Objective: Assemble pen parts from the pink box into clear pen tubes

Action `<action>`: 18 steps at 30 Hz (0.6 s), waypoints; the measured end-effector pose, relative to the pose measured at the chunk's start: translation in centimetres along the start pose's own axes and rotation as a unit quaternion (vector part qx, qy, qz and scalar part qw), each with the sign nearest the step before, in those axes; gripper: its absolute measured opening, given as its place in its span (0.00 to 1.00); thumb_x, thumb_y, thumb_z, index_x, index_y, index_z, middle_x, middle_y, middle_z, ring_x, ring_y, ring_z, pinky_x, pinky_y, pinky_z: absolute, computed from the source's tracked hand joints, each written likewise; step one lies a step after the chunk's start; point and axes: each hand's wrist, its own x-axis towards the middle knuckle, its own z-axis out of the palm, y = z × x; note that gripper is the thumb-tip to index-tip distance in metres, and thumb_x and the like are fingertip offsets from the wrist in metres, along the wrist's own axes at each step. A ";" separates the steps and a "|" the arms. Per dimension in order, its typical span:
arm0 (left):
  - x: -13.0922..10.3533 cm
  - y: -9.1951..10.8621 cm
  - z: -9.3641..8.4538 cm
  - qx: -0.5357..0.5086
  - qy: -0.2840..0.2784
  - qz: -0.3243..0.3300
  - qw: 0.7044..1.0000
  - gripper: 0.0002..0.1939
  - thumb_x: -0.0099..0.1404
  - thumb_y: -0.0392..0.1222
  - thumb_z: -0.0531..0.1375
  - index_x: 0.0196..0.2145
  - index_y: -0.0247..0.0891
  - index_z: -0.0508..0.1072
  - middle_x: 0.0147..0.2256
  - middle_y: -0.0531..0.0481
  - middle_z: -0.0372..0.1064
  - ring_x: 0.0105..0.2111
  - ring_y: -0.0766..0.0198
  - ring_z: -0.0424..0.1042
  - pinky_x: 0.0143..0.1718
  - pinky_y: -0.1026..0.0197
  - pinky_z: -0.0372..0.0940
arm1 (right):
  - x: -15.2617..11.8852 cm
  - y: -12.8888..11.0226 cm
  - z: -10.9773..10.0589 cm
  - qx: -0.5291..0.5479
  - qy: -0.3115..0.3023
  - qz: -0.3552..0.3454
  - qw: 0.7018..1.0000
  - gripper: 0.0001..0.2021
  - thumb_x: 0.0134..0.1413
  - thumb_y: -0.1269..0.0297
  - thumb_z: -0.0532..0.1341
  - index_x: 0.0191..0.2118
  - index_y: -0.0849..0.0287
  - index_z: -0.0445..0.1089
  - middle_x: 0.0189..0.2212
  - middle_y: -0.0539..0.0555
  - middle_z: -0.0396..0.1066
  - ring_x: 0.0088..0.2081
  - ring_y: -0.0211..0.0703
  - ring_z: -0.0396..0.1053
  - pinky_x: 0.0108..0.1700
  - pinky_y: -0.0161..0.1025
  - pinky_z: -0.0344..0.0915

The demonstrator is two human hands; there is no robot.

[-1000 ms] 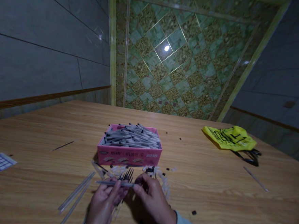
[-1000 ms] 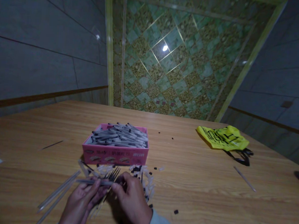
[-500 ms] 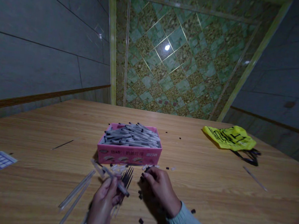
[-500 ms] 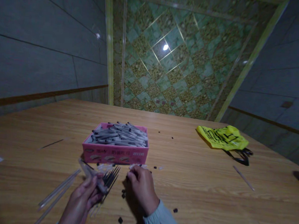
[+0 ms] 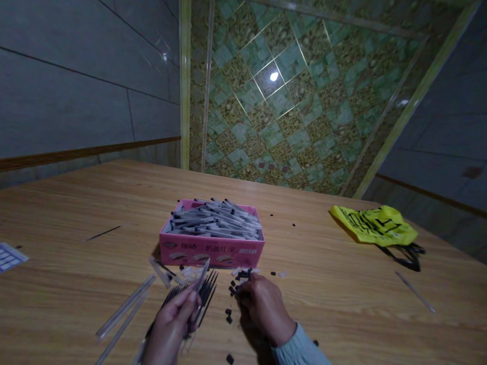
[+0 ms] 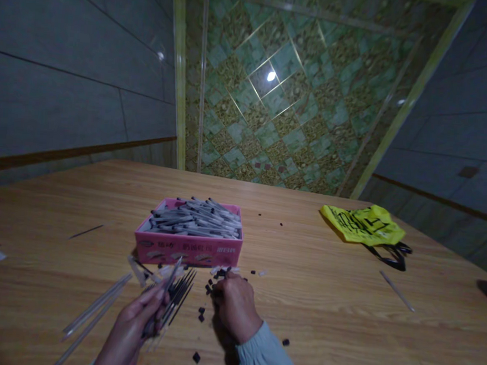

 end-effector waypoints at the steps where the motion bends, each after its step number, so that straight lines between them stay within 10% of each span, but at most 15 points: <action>1: 0.0 0.0 0.0 0.009 -0.002 0.003 1.000 0.24 0.46 0.51 0.67 0.38 0.33 0.75 0.17 0.57 0.60 0.16 0.74 0.57 0.16 0.71 0.52 | 0.0 0.0 0.0 0.002 -0.003 0.003 1.000 0.11 0.44 0.72 0.57 0.31 0.54 0.75 0.32 0.53 0.71 0.35 0.42 0.67 0.31 0.35 0.51; 18: 0.6 -0.6 -0.3 0.040 -0.014 -0.006 0.999 0.33 0.45 0.55 0.66 0.45 0.30 0.71 0.23 0.54 0.66 0.18 0.74 0.57 0.17 0.69 0.50 | -0.2 -1.0 0.3 0.025 -0.010 -0.007 1.000 0.09 0.49 0.68 0.56 0.35 0.53 0.73 0.36 0.52 0.70 0.38 0.42 0.65 0.35 0.34 0.55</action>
